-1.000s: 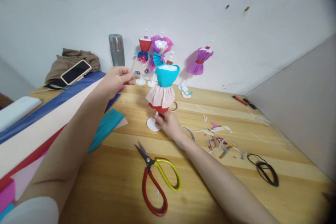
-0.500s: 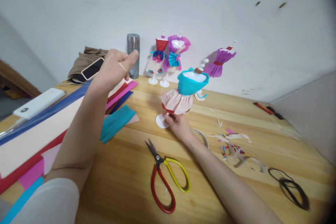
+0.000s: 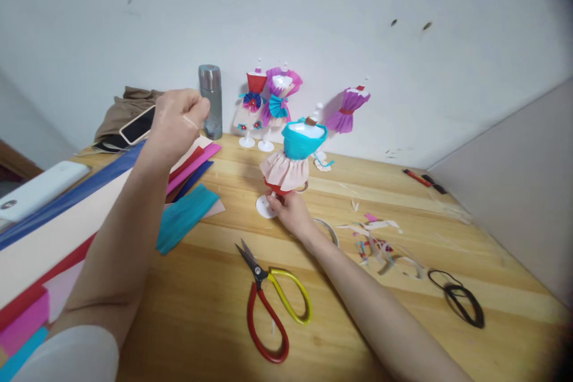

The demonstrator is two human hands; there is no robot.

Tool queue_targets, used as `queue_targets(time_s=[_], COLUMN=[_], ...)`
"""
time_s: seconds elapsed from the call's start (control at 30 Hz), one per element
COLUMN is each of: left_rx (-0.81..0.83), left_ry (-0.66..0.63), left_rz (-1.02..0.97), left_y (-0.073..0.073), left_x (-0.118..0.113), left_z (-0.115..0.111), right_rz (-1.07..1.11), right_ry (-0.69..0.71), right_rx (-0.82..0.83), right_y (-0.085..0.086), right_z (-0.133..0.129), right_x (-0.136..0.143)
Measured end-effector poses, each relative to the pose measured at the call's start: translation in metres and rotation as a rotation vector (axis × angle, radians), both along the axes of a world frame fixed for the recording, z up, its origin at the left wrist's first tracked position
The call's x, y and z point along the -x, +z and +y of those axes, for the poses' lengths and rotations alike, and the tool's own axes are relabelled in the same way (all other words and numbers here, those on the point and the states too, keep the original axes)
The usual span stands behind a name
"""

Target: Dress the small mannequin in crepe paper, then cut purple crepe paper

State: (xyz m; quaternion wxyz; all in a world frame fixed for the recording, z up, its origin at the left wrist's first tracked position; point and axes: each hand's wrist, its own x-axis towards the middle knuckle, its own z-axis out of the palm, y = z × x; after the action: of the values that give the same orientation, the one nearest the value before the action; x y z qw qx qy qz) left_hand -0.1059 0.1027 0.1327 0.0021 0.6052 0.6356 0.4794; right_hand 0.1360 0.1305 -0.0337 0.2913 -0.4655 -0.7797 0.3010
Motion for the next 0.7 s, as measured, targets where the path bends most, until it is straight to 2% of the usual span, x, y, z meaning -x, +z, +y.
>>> queue_targets(time_s=[0.17, 0.27, 0.37, 0.5, 0.6, 0.7], left_rx=[-0.053, 0.075, 0.362, 0.738, 0.807, 0.794], left_ry=[0.051, 0.093, 0.149, 0.290, 0.267, 0.234], left_rz=[-0.084, 0.016, 0.190, 0.460, 0.455, 0.427], left_y=[0.006, -0.001, -0.025, -0.074, -0.100, -0.106], left_x=[0.009, 0.022, 0.035, 0.052, 0.061, 0.069], left_z=[-0.005, 0.006, 0.026, 0.051, 0.058, 0.062], right_rz=[-0.037, -0.073, -0.106, -0.189, -0.259, -0.283], right_ry=[0.012, 0.016, 0.028, 0.043, 0.063, 0.097], right_rx=[0.038, 0.058, 0.064, 0.048, 0.041, 0.021], right_y=[0.001, 0.001, 0.002, 0.005, 0.006, 0.008], right_z=[-0.001, 0.000, 0.000, 0.000, 0.000, 0.000], right_x=[-0.001, -0.001, -0.002, -0.005, -0.007, -0.009])
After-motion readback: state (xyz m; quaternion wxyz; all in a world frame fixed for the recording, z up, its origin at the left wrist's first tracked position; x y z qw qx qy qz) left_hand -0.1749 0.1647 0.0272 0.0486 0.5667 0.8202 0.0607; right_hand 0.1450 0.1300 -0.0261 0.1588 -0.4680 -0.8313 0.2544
